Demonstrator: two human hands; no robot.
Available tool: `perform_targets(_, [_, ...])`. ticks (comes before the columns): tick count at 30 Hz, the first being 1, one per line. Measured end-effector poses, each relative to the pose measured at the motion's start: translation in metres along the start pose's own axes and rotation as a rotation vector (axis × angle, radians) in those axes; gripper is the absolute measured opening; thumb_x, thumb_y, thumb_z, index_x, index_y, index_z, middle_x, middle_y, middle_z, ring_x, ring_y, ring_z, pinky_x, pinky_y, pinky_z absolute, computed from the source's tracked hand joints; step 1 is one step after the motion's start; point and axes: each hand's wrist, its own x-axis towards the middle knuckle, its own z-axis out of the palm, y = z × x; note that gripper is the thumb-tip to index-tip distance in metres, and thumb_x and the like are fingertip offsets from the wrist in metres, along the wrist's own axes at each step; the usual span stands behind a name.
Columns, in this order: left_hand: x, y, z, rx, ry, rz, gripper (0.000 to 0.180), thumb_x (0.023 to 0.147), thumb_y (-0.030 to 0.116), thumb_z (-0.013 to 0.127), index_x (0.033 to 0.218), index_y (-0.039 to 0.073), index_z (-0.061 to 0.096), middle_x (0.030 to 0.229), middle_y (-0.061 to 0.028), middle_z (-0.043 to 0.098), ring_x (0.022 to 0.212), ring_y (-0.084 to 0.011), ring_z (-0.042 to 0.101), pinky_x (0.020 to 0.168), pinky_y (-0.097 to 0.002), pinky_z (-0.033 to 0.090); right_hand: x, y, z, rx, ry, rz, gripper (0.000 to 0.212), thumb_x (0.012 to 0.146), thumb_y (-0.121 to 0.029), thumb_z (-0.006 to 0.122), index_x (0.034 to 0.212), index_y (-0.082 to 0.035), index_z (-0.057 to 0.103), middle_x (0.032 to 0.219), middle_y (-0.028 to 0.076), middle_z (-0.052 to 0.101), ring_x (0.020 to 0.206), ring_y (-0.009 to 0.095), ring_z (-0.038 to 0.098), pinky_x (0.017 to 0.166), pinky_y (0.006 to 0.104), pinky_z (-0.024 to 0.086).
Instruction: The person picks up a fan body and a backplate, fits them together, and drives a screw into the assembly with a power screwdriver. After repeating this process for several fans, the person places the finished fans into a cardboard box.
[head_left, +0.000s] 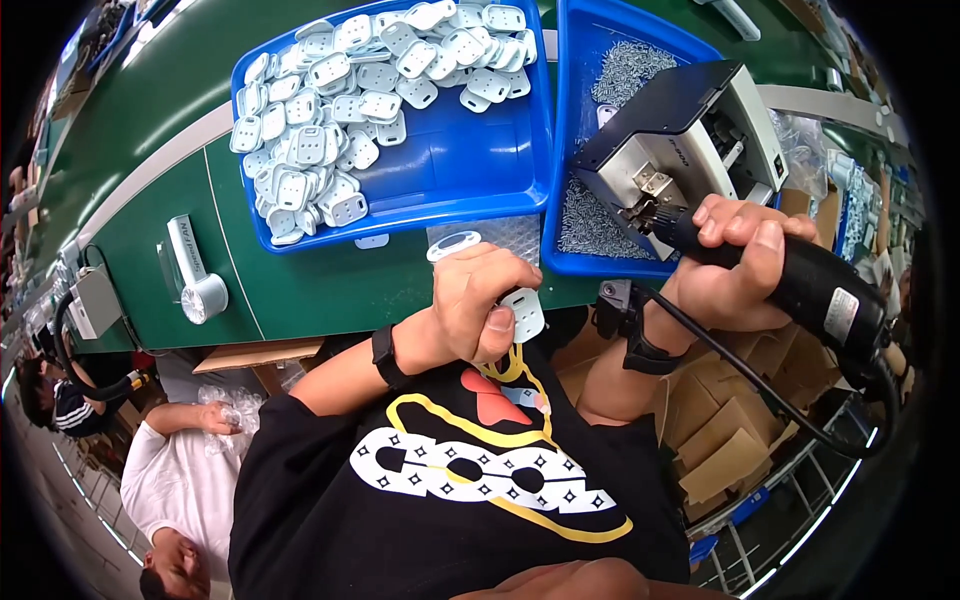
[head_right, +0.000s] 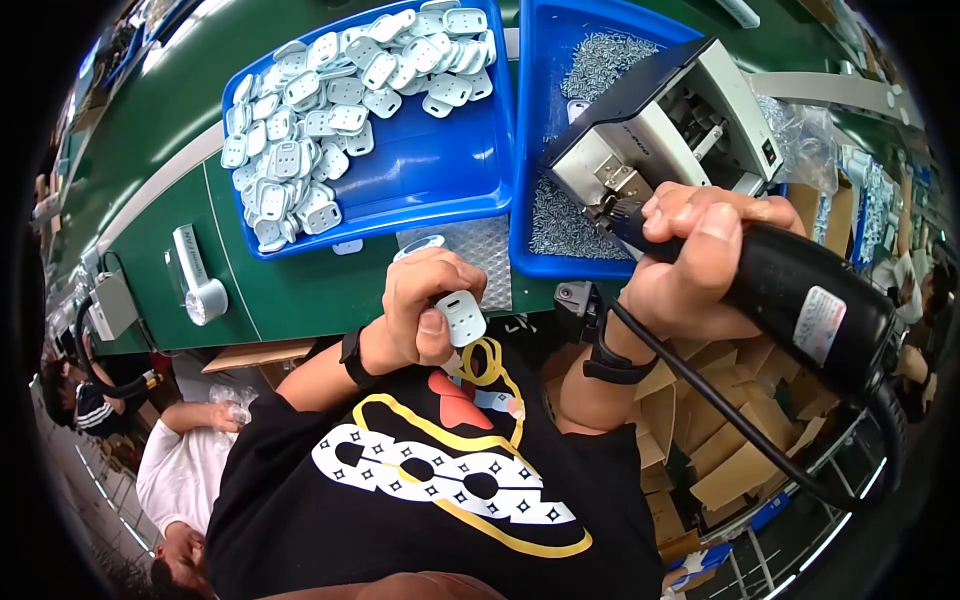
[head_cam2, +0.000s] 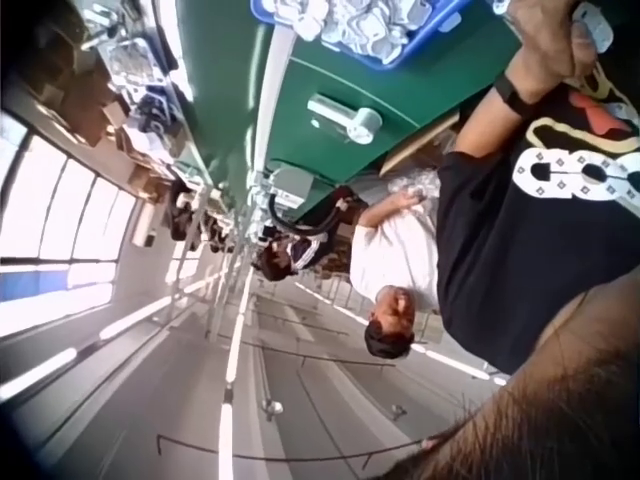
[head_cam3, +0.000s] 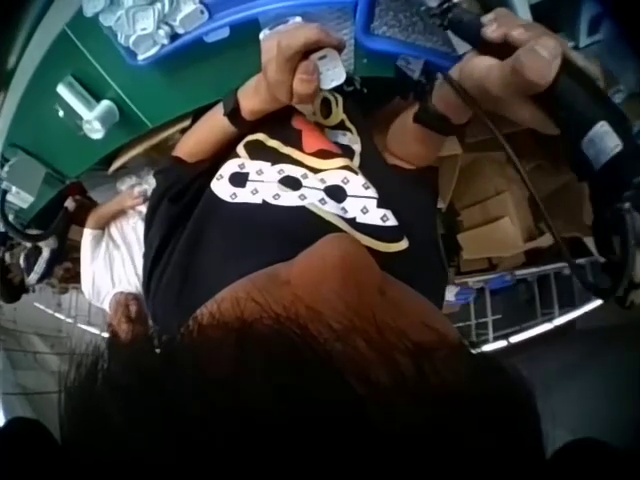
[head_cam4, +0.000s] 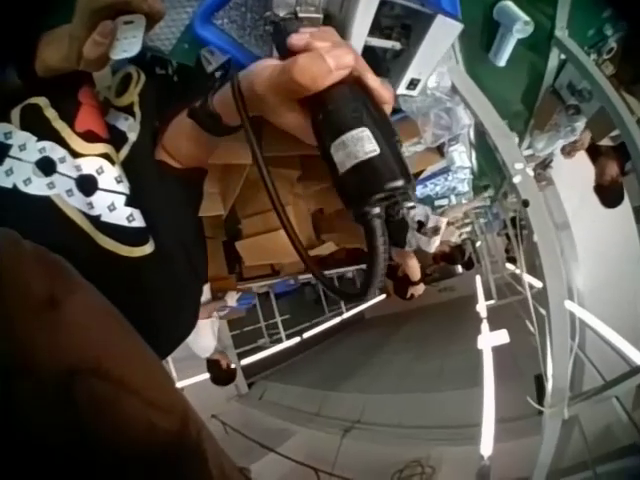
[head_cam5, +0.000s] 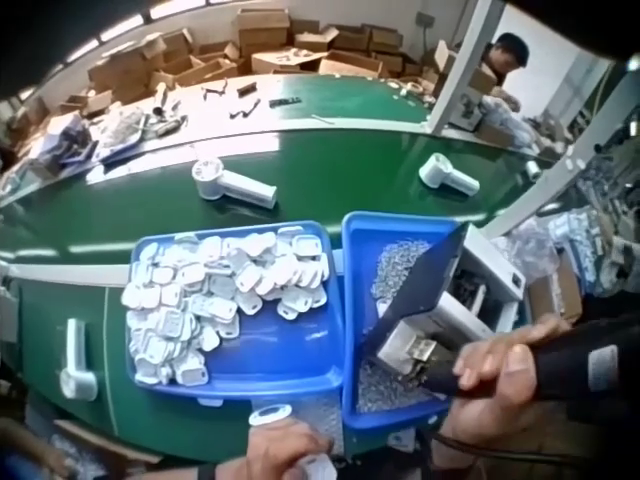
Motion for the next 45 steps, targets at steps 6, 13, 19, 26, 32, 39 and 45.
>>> perform_targets(6, [0.005,-0.007,-0.002,-0.023,-0.107,0.041,0.029,0.097,0.02,0.045,0.114,-0.002,0.052,0.088,-0.0146,0.067,0.06,-0.0269,0.063,0.055,-0.0381,0.049,-0.018,-0.047,-0.008,0.323,-0.087,0.246,0.031,0.091,-0.02,0.066,0.111,-0.007,0.046,0.071,0.005,0.056,0.053,0.016,0.052,0.054,0.0338,0.047])
perform_targets(13, [0.001,-0.002,0.0,0.032,-0.027,0.055,0.027,0.097,0.019,0.046,0.114,-0.001,0.053,0.089,-0.0131,0.067,0.061,-0.0269,0.063,0.054,-0.0377,0.048,-0.012,-0.106,-0.015,0.48,-0.668,0.346,0.044,0.093,-0.028,0.07,0.127,-0.018,0.044,0.082,0.002,0.054,0.066,0.02,0.054,0.056,0.0369,0.05])
perform_targets(19, [0.002,-0.002,0.002,0.072,-0.038,0.072,0.027,0.094,0.016,0.048,0.114,0.0,0.054,0.089,-0.0107,0.067,0.06,-0.0255,0.062,0.053,-0.0373,0.047,-0.03,-0.086,0.018,0.46,-0.43,0.222,0.037,0.087,-0.024,0.071,0.108,-0.01,0.044,0.071,0.0,0.056,0.053,0.012,0.054,0.056,0.0269,0.05])
perform_targets(26, [0.006,-0.003,0.003,0.055,-0.072,0.056,0.026,0.092,0.015,0.048,0.113,0.0,0.054,0.087,-0.0098,0.067,0.058,-0.0247,0.061,0.052,-0.037,0.047,-0.032,-0.073,0.015,0.479,-0.392,0.245,0.039,0.086,-0.022,0.073,0.108,-0.01,0.044,0.069,0.0,0.056,0.052,0.012,0.054,0.053,0.0265,0.051])
perform_targets(32, [0.007,0.0,0.005,0.087,-0.059,0.054,0.026,0.093,0.016,0.048,0.112,-0.001,0.054,0.085,-0.0096,0.067,0.057,-0.0246,0.061,0.053,-0.0366,0.047,-0.042,-0.072,0.009,0.505,-0.389,0.194,0.037,0.087,-0.023,0.071,0.109,-0.009,0.045,0.07,0.001,0.056,0.055,0.013,0.055,0.055,0.0275,0.052])
perform_targets(39, [0.009,0.0,0.004,0.06,-0.076,0.016,0.027,0.096,0.019,0.046,0.109,-0.002,0.055,0.081,-0.0109,0.066,0.058,-0.0248,0.063,0.055,-0.0363,0.049,-0.014,-0.052,-0.001,0.168,-0.041,0.018,0.038,0.092,-0.018,0.068,0.117,-0.007,0.042,0.075,0.005,0.058,0.059,0.019,0.058,0.058,0.033,0.054])
perform_targets(45, [0.005,0.004,0.003,0.065,-0.065,0.013,0.027,0.096,0.02,0.046,0.108,-0.002,0.055,0.08,-0.0114,0.066,0.058,-0.0252,0.062,0.055,-0.0365,0.048,-0.009,-0.01,-0.004,0.082,-0.062,0.21,0.023,0.089,-0.018,0.058,0.108,-0.007,0.049,0.073,0.003,0.052,0.055,0.015,0.048,0.064,0.0348,0.045])
